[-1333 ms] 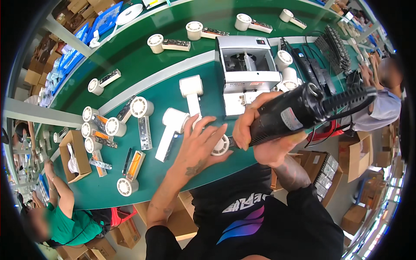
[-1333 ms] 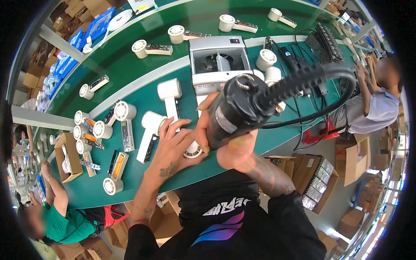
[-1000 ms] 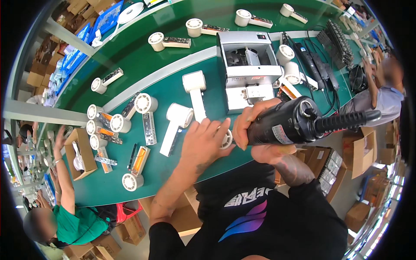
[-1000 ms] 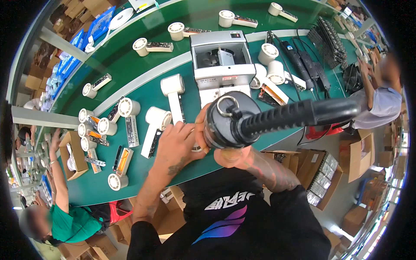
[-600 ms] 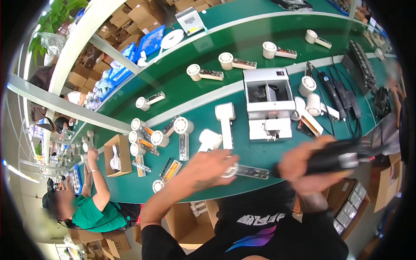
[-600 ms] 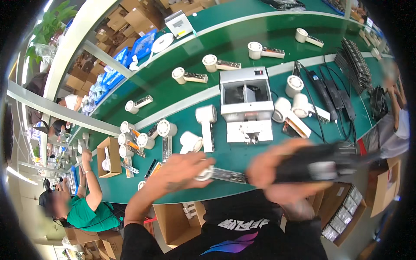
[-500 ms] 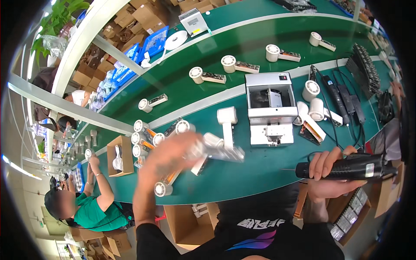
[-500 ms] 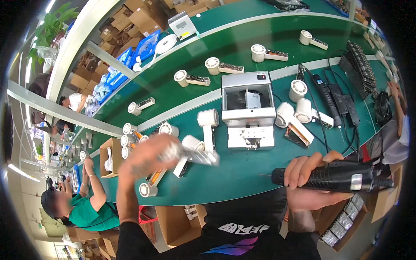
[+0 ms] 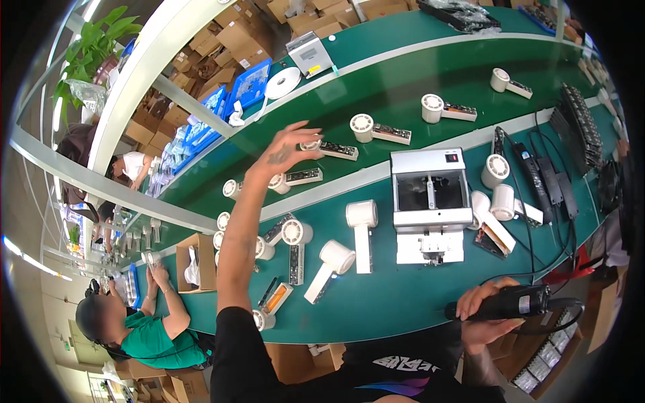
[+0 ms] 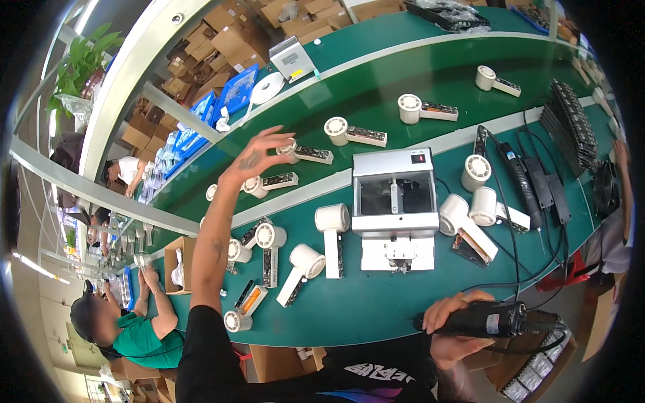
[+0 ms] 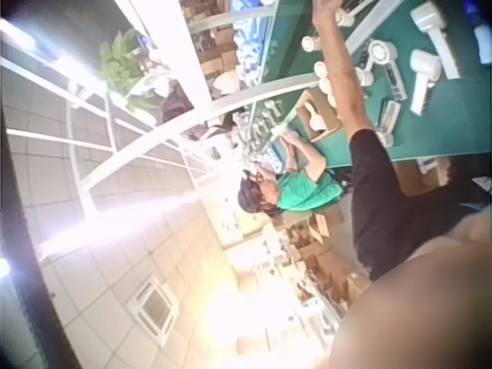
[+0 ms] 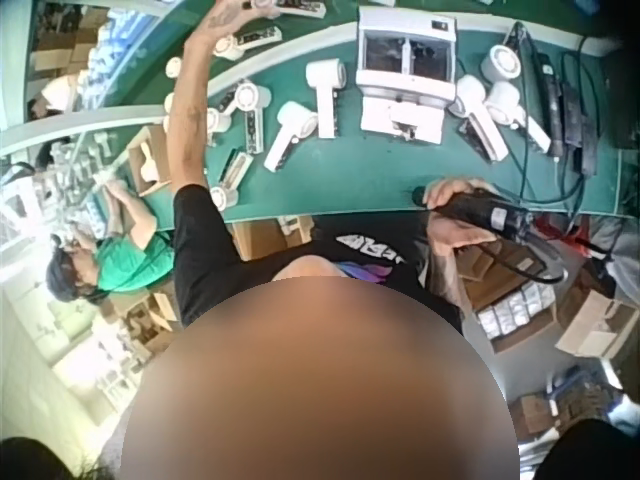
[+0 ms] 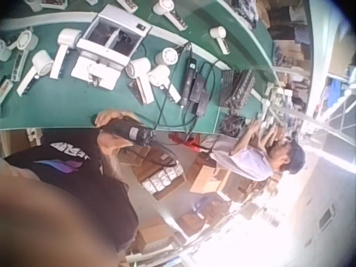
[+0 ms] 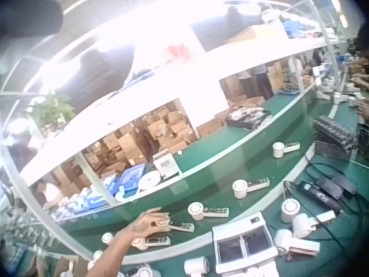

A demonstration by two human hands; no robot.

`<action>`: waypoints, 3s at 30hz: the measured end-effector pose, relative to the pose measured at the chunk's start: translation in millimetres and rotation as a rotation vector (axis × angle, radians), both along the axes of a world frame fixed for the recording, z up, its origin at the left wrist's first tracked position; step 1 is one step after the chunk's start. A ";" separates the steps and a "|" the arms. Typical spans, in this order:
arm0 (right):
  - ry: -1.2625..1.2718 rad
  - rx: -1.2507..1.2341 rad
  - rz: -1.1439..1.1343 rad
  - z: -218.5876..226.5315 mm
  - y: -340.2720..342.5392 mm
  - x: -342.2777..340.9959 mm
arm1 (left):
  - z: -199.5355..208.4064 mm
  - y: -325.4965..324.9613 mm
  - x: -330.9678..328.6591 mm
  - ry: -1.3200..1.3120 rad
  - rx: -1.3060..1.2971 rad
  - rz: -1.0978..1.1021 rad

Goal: Assembling electronic components into plastic housings using an electric tool on an assembly line.

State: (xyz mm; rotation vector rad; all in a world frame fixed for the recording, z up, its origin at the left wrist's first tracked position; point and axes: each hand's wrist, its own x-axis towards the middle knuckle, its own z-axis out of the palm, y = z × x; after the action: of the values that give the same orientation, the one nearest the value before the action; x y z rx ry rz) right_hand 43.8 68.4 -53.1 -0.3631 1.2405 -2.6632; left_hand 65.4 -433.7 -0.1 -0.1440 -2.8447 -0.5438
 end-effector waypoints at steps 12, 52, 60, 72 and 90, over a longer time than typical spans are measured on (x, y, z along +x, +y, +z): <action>-0.050 0.055 0.079 -11.3 8.4 7.3 | -34.3 -11.8 -35.6 -0.315 0.082 0.031; 0.312 -0.105 0.412 47.9 -61.4 -16.1 | -66.1 300.4 119.1 0.127 0.004 0.065; 0.289 -0.121 0.388 43.9 -52.5 -19.2 | -74.3 304.5 121.3 0.207 -0.190 0.015; 0.232 -0.121 0.372 41.1 -47.4 -14.7 | -64.7 302.5 116.7 0.056 0.042 -0.004; 0.263 -0.031 0.425 38.1 -61.4 -11.5 | -62.0 300.9 116.0 0.057 0.035 0.027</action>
State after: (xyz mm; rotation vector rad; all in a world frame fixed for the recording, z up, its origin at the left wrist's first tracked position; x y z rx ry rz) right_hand 32.3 6.9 -15.0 -0.8969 1.0413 -2.3222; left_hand 181.4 -132.8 -62.1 -0.1134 -2.7763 -0.5740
